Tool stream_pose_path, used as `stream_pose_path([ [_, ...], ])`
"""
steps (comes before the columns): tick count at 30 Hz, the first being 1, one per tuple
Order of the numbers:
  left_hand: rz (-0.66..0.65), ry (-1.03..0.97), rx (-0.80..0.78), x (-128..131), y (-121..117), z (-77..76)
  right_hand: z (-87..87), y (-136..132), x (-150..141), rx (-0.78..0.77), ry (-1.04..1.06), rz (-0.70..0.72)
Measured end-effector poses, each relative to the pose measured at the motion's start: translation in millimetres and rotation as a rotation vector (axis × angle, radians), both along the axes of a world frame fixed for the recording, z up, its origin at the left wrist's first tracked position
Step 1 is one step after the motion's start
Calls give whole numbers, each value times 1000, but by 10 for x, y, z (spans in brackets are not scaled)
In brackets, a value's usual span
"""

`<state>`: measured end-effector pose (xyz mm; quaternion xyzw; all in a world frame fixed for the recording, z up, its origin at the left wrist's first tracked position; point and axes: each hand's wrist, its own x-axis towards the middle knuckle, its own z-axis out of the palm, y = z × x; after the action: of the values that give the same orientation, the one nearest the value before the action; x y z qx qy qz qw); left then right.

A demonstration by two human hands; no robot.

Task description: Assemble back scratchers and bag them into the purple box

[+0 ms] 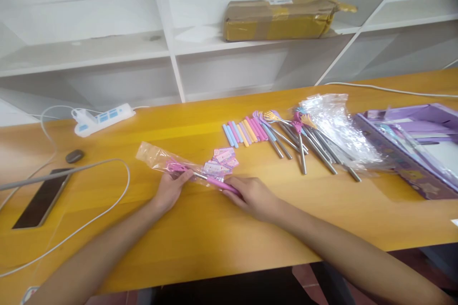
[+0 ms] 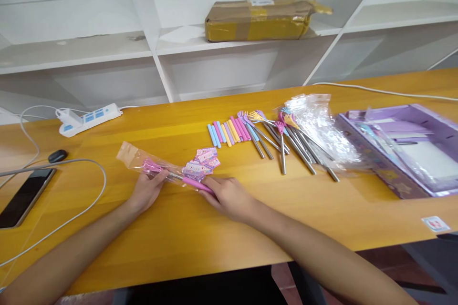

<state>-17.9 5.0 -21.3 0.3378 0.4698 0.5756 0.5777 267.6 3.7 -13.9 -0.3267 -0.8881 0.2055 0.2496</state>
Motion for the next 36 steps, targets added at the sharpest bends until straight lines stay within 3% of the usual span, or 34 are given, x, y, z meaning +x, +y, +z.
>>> stream_pose_path([
  [5,67,-175,-37,6,78,116,100,44,96,-55,10,74],
  [10,38,-136,-35,-15,89,73,102,94,146,-19,7,191],
  [15,-218,181,18,-65,25,27,4,128,118,47,83,210],
  [18,-419,378,115,-65,-34,95,-46,132,84,51,139,178],
  [21,-555,452,167,-41,-78,179,-52,120,62,25,141,192],
  [24,-525,460,143,-35,-80,182,-19,102,72,-9,97,245],
  [30,-316,288,50,-79,2,6,116,94,137,-23,47,282],
  [33,-321,225,61,-92,28,-13,176,94,142,-1,26,324],
  [36,-384,297,84,-103,23,36,180,84,129,39,-2,334],
])
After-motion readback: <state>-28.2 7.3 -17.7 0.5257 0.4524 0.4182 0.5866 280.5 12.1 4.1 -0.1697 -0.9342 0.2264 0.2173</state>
